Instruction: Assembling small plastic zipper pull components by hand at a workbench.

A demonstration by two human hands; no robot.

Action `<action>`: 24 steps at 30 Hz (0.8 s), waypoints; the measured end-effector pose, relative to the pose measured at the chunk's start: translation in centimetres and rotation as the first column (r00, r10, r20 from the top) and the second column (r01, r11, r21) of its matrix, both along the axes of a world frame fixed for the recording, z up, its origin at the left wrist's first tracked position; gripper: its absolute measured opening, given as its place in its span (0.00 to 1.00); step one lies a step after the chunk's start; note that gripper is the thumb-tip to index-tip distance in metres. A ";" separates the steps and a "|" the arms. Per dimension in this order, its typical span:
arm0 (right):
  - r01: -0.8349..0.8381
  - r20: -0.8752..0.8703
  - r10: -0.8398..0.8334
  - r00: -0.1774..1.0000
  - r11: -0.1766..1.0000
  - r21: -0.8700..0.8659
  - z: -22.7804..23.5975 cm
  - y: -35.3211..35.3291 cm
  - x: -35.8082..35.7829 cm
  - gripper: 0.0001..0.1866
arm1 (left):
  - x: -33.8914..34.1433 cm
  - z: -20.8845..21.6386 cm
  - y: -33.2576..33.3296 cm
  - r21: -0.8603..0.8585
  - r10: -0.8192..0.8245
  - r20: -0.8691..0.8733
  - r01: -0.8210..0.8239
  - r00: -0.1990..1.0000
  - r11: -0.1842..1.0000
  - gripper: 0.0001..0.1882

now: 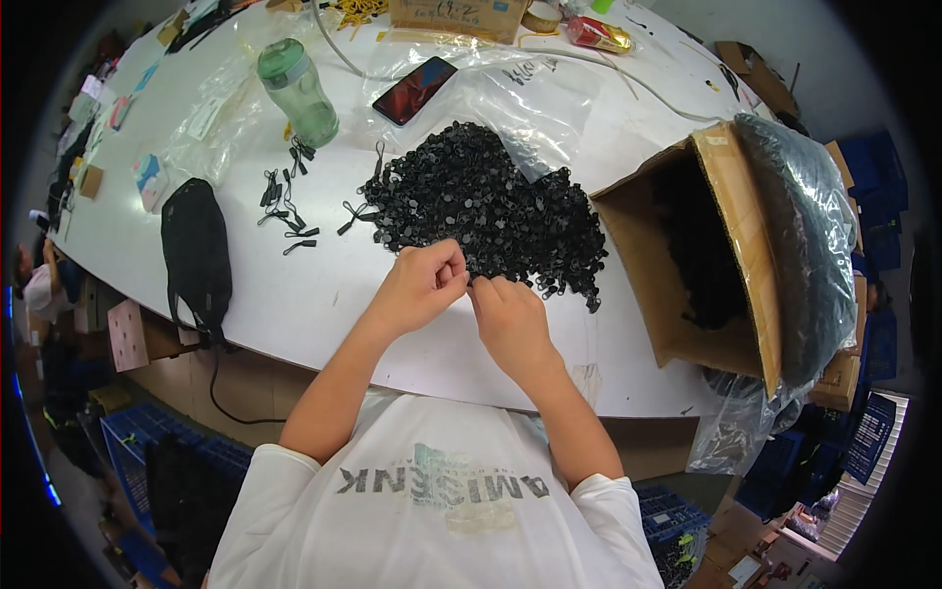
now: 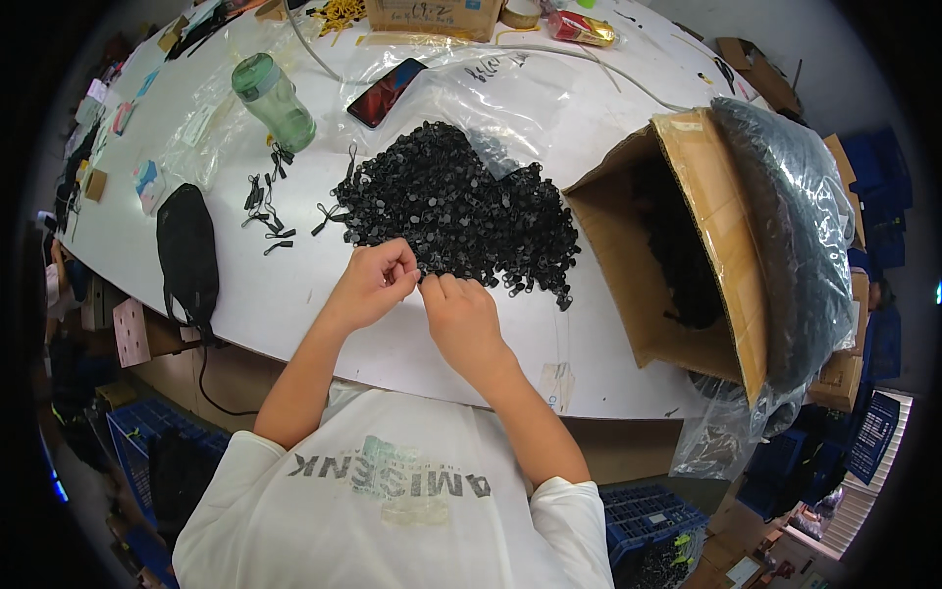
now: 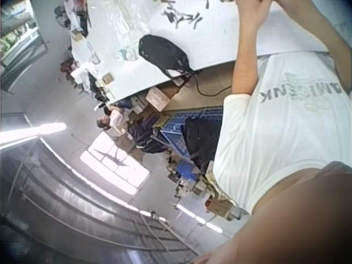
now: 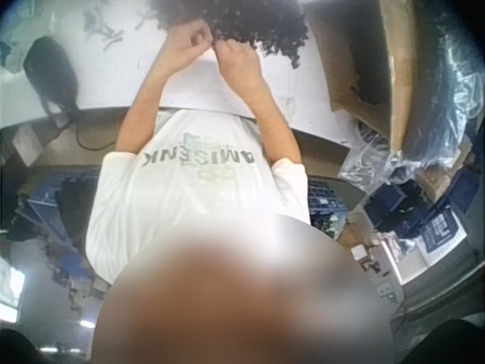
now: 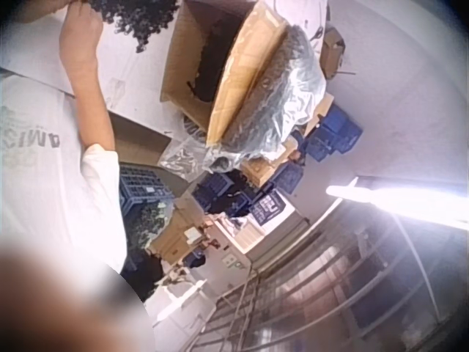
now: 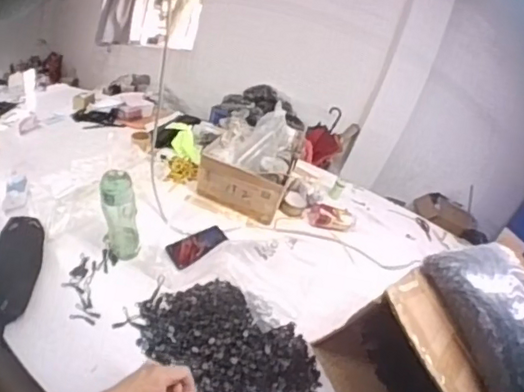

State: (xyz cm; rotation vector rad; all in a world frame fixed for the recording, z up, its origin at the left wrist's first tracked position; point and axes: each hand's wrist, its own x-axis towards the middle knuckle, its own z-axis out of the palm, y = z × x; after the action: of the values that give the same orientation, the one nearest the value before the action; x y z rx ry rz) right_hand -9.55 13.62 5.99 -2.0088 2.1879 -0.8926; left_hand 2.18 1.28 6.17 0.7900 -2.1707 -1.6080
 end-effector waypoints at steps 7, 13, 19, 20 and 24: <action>-0.062 -0.079 0.073 0.994 0.989 0.133 -1.8 0.9 0.6 0.04 | 0.1 -1.2 0.8 -0.226 -0.078 0.075 0.093 0.994 0.970 0.04; 0.086 0.174 -0.093 0.980 0.995 0.048 -1.7 0.8 0.7 0.10 | -0.1 -1.8 0.6 0.313 -0.088 0.046 0.069 0.995 0.947 0.04; 0.098 0.378 -0.176 0.909 0.971 0.218 -1.6 1.2 -0.2 0.06 | 0.1 -3.3 1.1 0.445 -0.067 -0.070 0.091 0.995 0.891 0.08; 0.089 0.363 -0.174 0.915 0.967 0.240 -1.8 1.3 -0.3 0.06 | 0.1 -3.4 1.1 0.445 -0.066 -0.071 0.091 0.995 0.891 0.08; 0.012 0.378 -0.092 0.921 0.978 0.209 -1.9 1.9 -1.1 0.06 | -0.1 -4.2 1.1 0.626 -0.191 0.041 0.124 0.981 0.770 0.11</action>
State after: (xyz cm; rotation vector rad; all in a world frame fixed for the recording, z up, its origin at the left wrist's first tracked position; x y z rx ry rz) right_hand -10.65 15.49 4.12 -1.5337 2.0231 -0.9326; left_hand 2.12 2.38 1.92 0.8889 -1.7909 -2.4855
